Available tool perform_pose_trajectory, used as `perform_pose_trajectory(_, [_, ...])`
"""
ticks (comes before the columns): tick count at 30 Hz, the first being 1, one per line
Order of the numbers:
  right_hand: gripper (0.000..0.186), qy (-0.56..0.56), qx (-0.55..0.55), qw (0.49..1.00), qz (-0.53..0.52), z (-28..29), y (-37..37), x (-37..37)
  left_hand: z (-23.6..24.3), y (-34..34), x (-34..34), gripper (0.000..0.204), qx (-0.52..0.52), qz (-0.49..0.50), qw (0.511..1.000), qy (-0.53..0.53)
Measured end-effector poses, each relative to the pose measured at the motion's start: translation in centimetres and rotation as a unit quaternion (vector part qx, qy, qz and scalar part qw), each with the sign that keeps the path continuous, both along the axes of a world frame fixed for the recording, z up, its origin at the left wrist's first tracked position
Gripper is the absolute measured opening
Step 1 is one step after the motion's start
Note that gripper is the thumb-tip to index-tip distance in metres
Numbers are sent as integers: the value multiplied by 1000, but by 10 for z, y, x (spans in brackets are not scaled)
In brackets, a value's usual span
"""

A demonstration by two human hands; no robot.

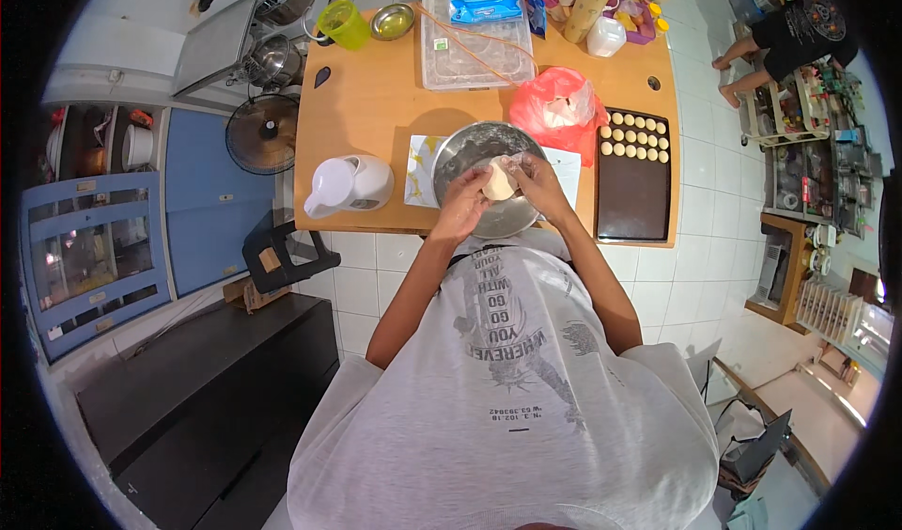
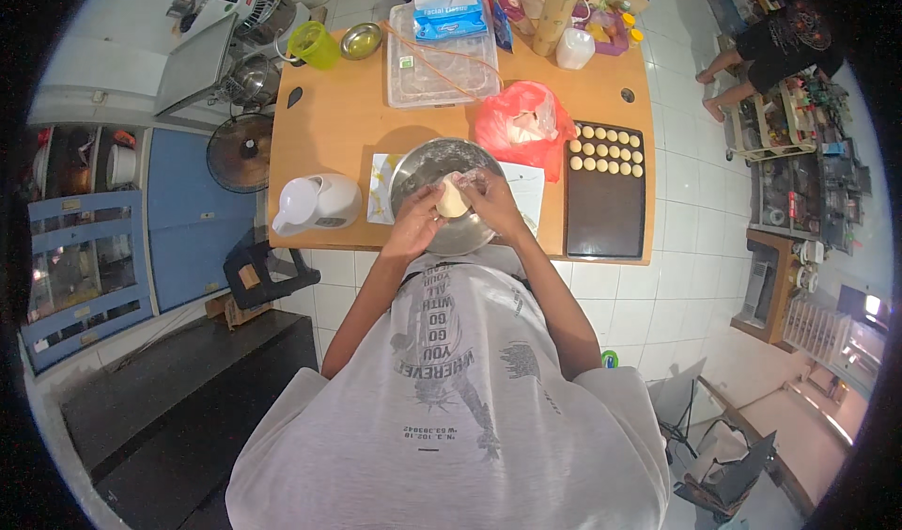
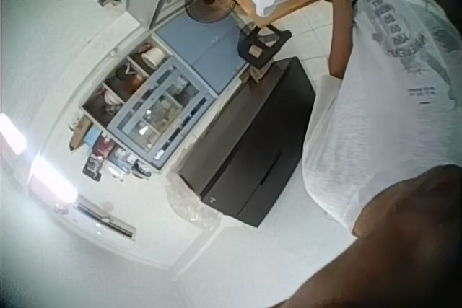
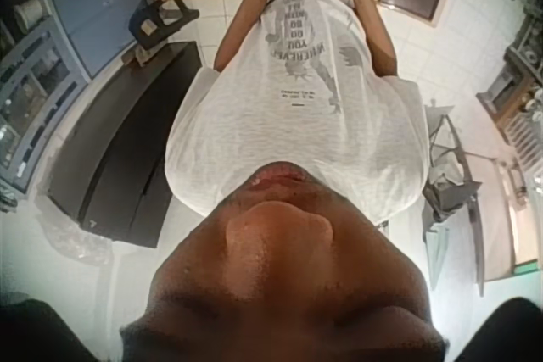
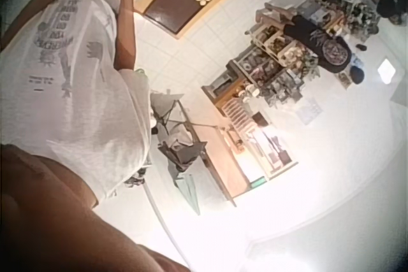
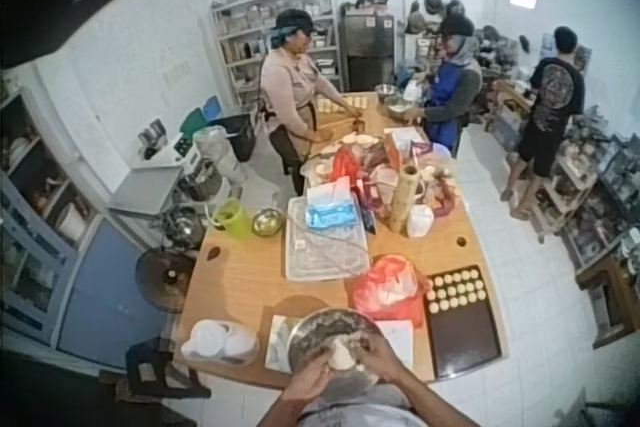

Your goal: The person prepares dough by hand in a bowl, adding flour from a plastic bag and water from a pitcher, and then mixes the ingredients together.

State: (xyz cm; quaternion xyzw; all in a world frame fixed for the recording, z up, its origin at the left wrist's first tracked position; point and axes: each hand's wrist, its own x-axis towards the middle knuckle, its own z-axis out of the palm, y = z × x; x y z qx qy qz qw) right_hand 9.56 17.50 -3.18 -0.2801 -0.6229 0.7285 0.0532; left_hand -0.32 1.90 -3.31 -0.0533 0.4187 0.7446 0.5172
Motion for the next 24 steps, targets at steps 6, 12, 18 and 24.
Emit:
perform_pose_trajectory(6, [23,28,32,997,-58,5,-7,3,-11,-4,-4,20,-59,70,986,137])
perform_pose_trajectory(12, [26,-5,94,995,-44,13,-4,2,7,0,-10,18,-99,99,953,268])
perform_pose_trajectory(18, [37,92,320,943,21,11,-4,5,27,-7,-23,19,-134,-115,885,430])
perform_pose_trajectory(24, [40,23,188,976,105,7,-3,13,25,-10,-24,23,-106,-103,909,389])
